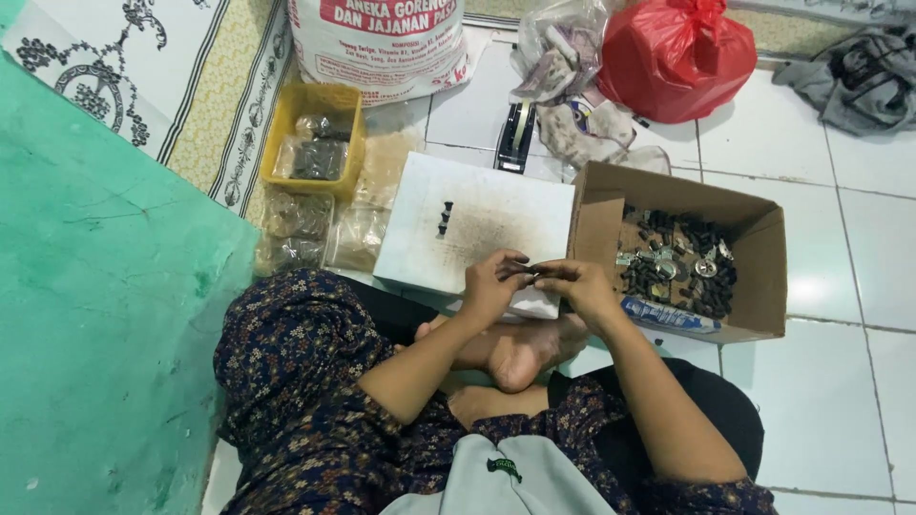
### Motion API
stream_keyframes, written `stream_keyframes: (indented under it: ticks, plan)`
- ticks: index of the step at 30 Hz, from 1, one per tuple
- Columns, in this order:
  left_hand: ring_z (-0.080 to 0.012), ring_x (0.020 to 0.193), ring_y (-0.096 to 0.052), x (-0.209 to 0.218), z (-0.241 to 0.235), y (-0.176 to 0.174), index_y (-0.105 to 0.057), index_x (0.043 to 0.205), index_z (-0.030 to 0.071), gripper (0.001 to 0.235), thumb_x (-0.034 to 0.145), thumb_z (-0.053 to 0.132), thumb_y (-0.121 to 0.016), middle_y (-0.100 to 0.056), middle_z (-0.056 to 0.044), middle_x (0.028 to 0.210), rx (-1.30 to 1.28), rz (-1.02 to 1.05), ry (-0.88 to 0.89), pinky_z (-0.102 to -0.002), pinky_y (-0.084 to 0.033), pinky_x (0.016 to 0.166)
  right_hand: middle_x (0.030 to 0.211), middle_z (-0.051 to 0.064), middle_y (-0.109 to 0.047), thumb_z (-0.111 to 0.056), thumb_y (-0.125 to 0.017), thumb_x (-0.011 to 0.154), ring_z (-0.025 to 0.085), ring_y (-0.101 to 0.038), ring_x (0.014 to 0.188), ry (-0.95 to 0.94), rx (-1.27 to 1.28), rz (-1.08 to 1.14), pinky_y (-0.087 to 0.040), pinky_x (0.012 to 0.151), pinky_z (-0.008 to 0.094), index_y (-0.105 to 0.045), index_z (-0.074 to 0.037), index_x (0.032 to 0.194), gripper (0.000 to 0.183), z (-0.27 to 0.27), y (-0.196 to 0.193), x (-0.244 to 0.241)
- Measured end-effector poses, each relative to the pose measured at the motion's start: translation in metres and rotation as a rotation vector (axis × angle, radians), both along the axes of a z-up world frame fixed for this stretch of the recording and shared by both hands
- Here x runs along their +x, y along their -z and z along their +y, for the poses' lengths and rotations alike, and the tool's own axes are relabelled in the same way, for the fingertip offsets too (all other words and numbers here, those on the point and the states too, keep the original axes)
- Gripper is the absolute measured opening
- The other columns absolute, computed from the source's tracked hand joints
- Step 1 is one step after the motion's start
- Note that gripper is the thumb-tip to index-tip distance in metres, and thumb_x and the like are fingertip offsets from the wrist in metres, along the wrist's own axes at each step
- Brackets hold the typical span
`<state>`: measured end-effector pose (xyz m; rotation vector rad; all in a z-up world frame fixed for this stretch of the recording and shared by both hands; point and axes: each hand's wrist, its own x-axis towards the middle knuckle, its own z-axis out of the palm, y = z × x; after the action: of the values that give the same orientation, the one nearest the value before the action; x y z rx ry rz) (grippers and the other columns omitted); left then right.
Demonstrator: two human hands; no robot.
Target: The person sits on the floor and repeatedly picks small black plastic parts from a cardboard box, connects them to metal components, and places the assembled units on a white board. The person handles the parts one at a time and continues the assembly process throughout the clip.
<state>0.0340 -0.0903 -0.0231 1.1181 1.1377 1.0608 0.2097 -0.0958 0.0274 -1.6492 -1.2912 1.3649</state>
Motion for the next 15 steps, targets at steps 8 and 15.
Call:
stream_keyframes:
  ticks: [8, 15]
  plan:
    - [-0.0317, 0.1, -0.074, -0.046, 0.013, -0.071, -0.071, 0.119, 0.005, 0.032, 0.088, -0.003, -0.071, -0.076, -0.023, 0.104, 0.05, 0.152, -0.007, -0.039, -0.064, 0.085, 0.081, 0.014, -0.075, -0.007, -0.088, 0.078, 0.018, -0.067, 0.075, 0.008, 0.166, 0.011, -0.058, 0.073, 0.031, -0.08, -0.003, 0.102, 0.026, 0.028, -0.01, -0.042]
    - [-0.0296, 0.1, -0.074, -0.117, 0.076, -0.027, -0.077, 0.111, 0.012, 0.019, 0.094, 0.006, -0.073, -0.078, -0.013, 0.1, 0.443, 0.323, -0.349, -0.039, -0.062, 0.084, 0.082, 0.011, -0.076, -0.015, -0.085, 0.084, 0.018, -0.07, 0.075, 0.031, 0.309, -0.132, -0.056, 0.072, 0.031, -0.081, -0.012, 0.103, 0.02, 0.095, 0.032, -0.083]
